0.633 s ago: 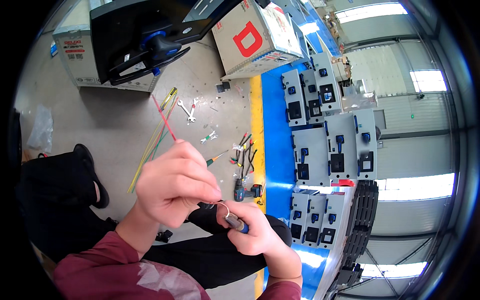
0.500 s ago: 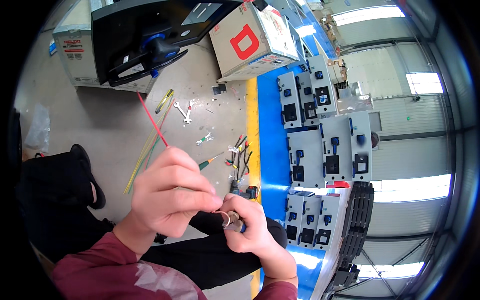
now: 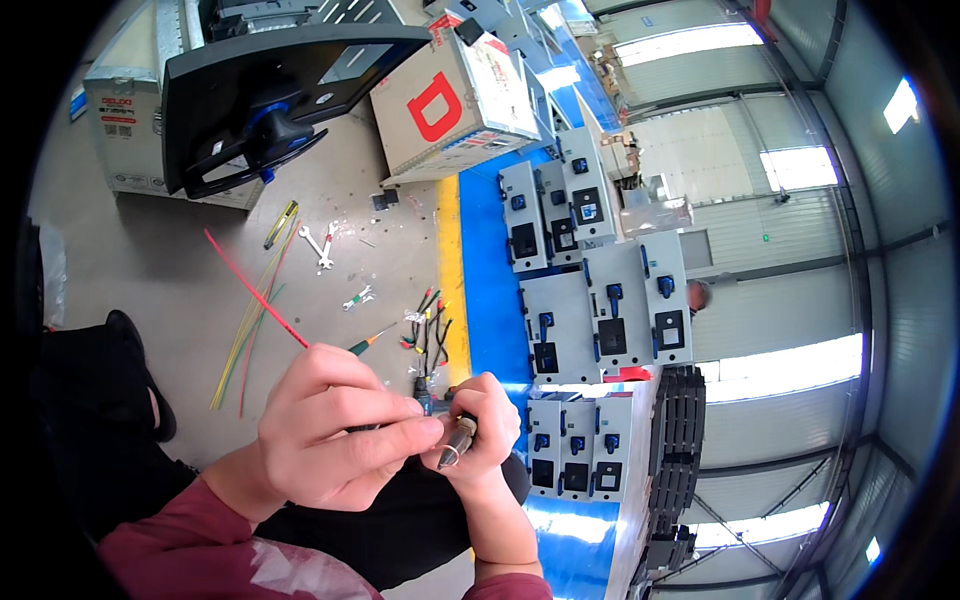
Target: The person sits on the floor and strips insulation from multiple colored wires using pliers. They then bend the exposed ends into loops and place the finished wires on the floor.
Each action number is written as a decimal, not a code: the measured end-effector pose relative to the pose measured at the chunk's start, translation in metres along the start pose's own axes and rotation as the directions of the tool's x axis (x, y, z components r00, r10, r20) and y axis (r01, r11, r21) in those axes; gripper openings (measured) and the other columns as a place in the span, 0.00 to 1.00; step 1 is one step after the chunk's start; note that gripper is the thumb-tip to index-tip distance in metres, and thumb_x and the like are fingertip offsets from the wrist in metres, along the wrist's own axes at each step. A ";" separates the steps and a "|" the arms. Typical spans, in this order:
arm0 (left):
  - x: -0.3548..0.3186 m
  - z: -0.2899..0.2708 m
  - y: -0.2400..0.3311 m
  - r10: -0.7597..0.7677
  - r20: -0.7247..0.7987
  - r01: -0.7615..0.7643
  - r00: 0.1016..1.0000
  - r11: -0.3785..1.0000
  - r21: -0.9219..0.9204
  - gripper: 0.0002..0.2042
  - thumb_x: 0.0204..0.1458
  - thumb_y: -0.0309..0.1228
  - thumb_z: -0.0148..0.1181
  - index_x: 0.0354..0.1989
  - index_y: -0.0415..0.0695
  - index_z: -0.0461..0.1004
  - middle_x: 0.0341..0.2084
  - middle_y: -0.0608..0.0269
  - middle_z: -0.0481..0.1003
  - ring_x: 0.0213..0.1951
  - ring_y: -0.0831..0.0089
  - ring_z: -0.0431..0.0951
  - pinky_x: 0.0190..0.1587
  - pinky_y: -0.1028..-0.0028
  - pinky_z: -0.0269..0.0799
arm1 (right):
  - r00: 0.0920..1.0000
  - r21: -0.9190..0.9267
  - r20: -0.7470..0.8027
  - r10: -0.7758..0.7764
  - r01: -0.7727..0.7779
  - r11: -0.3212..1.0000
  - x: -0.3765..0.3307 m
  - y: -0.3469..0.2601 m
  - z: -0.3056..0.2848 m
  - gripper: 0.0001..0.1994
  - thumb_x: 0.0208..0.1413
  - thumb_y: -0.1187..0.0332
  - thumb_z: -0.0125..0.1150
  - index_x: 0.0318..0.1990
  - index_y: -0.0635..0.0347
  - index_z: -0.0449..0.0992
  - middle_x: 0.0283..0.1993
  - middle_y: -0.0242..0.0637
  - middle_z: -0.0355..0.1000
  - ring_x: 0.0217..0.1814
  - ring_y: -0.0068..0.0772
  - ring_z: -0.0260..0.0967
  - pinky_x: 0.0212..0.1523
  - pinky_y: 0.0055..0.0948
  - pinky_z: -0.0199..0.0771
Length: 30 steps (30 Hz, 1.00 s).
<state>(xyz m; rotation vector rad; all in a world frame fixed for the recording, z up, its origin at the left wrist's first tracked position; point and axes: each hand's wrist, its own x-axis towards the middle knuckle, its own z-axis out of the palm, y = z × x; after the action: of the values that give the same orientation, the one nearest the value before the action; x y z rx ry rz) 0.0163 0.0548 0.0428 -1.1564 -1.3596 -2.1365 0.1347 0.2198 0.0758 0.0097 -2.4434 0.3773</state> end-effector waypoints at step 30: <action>0.025 0.009 0.025 -0.160 0.004 0.158 0.987 0.972 -0.174 0.15 0.44 0.15 0.73 0.42 0.40 0.85 0.29 0.64 0.78 0.25 0.69 0.77 0.27 0.73 0.71 | 0.967 -0.023 -0.244 0.076 -0.084 0.996 0.032 0.009 0.010 0.14 0.40 0.87 0.51 0.36 0.62 0.69 0.33 0.40 0.65 0.34 0.36 0.63 0.37 0.30 0.67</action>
<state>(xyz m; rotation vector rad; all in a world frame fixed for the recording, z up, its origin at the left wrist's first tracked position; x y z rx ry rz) 0.0224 0.0538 0.0790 -1.1320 -1.3237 -2.4126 0.1021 0.2281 0.0857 -0.1418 -2.2117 0.3516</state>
